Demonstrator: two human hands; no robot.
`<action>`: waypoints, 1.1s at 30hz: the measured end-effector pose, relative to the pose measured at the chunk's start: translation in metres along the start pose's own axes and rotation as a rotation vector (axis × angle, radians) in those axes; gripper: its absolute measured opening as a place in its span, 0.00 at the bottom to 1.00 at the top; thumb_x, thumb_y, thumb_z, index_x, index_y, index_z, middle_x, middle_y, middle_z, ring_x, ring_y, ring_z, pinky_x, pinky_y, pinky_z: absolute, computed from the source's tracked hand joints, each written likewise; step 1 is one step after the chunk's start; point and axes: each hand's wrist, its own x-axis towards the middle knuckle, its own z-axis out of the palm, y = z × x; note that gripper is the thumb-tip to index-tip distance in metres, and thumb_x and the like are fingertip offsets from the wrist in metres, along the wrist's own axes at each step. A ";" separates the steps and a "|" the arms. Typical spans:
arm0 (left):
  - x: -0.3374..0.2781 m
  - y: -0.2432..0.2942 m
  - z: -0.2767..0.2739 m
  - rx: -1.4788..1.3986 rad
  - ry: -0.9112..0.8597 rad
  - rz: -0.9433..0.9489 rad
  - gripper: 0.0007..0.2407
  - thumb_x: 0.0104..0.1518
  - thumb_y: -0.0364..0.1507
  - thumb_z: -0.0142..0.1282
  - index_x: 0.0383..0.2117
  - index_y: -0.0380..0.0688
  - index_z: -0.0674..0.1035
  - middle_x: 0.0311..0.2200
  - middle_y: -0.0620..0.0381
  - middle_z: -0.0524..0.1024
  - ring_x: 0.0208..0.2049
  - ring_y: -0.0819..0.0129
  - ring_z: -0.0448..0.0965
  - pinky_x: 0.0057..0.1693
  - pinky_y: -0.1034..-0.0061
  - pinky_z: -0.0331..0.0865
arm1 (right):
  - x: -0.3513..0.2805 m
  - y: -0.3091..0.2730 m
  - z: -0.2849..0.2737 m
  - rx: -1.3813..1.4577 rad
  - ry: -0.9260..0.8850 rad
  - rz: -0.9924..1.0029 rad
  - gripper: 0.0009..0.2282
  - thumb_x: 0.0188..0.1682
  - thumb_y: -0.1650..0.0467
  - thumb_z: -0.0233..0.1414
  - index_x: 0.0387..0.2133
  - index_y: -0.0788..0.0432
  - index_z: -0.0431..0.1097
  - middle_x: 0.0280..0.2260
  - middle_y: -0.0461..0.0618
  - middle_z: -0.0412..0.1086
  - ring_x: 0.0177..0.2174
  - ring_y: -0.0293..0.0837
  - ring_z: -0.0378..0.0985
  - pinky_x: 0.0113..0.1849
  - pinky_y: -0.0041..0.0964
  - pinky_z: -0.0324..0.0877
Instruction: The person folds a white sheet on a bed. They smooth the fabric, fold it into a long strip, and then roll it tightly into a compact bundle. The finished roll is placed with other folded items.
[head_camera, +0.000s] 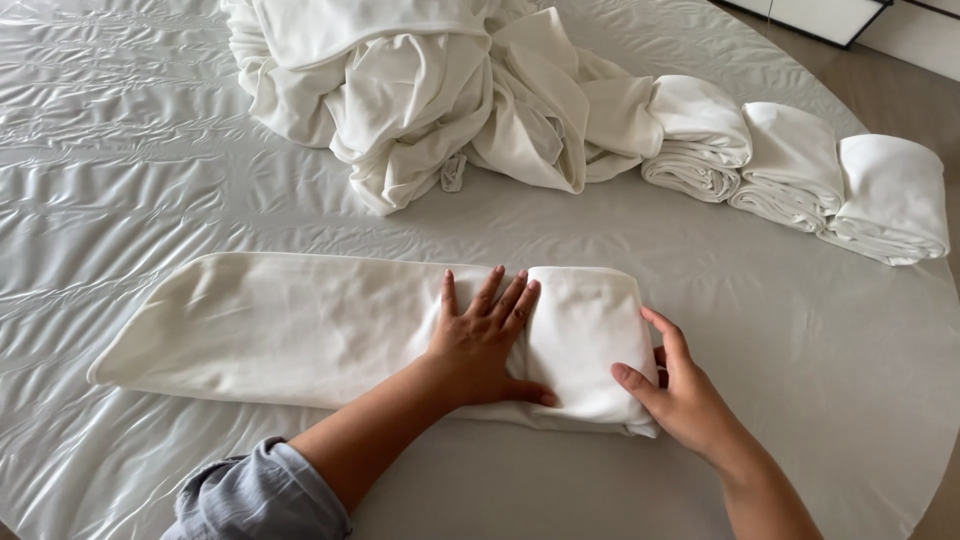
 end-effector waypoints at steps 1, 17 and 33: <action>-0.001 0.000 0.001 -0.004 0.000 0.002 0.56 0.37 0.71 0.39 0.72 0.52 0.36 0.75 0.61 0.31 0.74 0.60 0.22 0.67 0.30 0.17 | -0.004 0.003 0.006 -0.004 0.001 0.002 0.41 0.41 0.59 0.54 0.71 0.38 0.44 0.55 0.48 0.68 0.53 0.45 0.76 0.53 0.39 0.69; 0.014 0.001 0.032 -0.063 0.238 -0.003 0.56 0.38 0.72 0.34 0.71 0.44 0.41 0.74 0.54 0.37 0.74 0.54 0.27 0.64 0.24 0.17 | -0.044 -0.004 0.081 1.299 0.243 -0.024 0.23 0.50 0.67 0.45 0.61 0.58 0.61 0.58 0.51 0.68 0.56 0.44 0.69 0.57 0.36 0.63; 0.057 -0.004 0.061 -0.174 0.324 0.055 0.48 0.50 0.65 0.19 0.71 0.37 0.44 0.74 0.48 0.38 0.74 0.52 0.28 0.69 0.37 0.18 | -0.005 -0.022 0.117 0.859 0.496 -0.370 0.30 0.41 0.77 0.56 0.61 0.57 0.59 0.56 0.50 0.69 0.53 0.43 0.72 0.53 0.36 0.68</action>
